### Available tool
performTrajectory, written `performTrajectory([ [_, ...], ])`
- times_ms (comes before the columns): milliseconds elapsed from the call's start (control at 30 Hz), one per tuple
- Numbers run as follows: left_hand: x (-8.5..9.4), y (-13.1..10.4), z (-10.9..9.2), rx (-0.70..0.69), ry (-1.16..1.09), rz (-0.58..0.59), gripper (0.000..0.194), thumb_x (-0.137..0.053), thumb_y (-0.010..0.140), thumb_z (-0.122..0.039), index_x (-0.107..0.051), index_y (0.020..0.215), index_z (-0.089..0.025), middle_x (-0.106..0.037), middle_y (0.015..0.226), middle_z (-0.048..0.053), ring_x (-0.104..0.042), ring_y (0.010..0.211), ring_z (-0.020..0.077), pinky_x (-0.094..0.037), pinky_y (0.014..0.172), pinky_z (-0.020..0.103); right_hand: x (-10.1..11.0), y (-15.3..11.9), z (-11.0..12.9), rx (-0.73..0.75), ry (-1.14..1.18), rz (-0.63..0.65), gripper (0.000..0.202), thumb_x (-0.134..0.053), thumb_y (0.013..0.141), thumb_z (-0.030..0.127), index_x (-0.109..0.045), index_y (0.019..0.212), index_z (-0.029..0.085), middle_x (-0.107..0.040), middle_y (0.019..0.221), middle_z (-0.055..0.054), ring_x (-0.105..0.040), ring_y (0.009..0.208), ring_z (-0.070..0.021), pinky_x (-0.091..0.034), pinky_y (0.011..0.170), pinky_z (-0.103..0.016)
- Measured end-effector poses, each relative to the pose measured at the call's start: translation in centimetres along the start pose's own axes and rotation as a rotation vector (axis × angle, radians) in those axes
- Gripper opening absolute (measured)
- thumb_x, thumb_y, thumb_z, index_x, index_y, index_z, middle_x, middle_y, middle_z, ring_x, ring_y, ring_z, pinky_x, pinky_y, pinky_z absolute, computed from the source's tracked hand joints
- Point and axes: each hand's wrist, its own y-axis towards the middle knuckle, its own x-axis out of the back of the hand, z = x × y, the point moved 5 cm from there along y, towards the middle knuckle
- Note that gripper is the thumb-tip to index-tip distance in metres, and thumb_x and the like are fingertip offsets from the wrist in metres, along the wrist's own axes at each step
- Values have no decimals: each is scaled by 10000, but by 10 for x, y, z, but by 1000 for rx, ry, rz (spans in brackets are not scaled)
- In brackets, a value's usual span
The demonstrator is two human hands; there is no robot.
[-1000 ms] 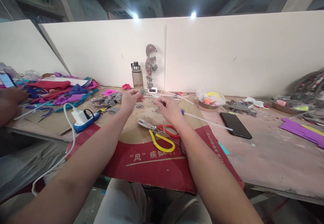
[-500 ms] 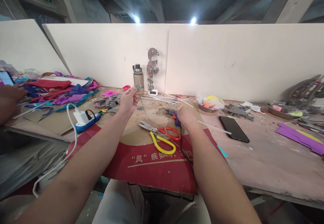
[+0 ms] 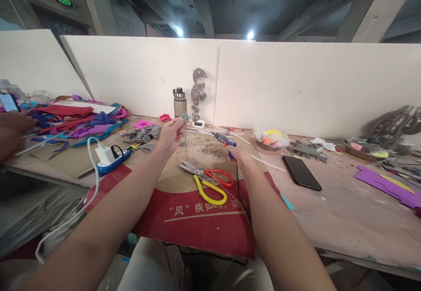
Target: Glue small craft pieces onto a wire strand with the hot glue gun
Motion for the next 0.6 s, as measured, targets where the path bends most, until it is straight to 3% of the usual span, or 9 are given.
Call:
performTrajectory([
  [133, 3, 2, 2, 4, 24, 1, 283, -816, 590, -309, -634, 727, -141, -512, 571, -51, -392, 441, 16, -250, 400, 166, -10, -14, 21, 39, 163, -21, 72, -597, 732, 199, -536, 769, 209, -599, 701, 17, -553, 539, -99, -528, 496, -231],
  [267, 7, 3, 4, 16, 57, -40, 313, -821, 576, -338, -649, 745, -138, -519, 562, -50, -390, 434, 18, -259, 404, 167, -20, -34, 48, 305, 340, 34, 186, -611, 719, 235, -535, 889, 239, -630, 870, 17, -611, 695, -124, -569, 597, -265],
  [433, 9, 4, 6, 22, 80, -74, 327, -826, 546, -339, -663, 745, -137, -596, 646, -21, -404, 447, 16, -268, 411, 165, -33, -55, 62, 518, 282, 183, 274, -602, 769, 320, -492, 1003, 228, -638, 842, 6, -609, 636, -125, -549, 611, -290],
  [600, 8, 4, 6, 17, 106, -67, 343, -835, 526, -351, -678, 740, -134, -593, 638, -14, -398, 457, 20, -259, 410, 165, -38, -62, 65, 687, 160, 189, 253, -560, 816, 312, -485, 1050, 252, -649, 943, -10, -559, 550, -114, -513, 592, -301],
])
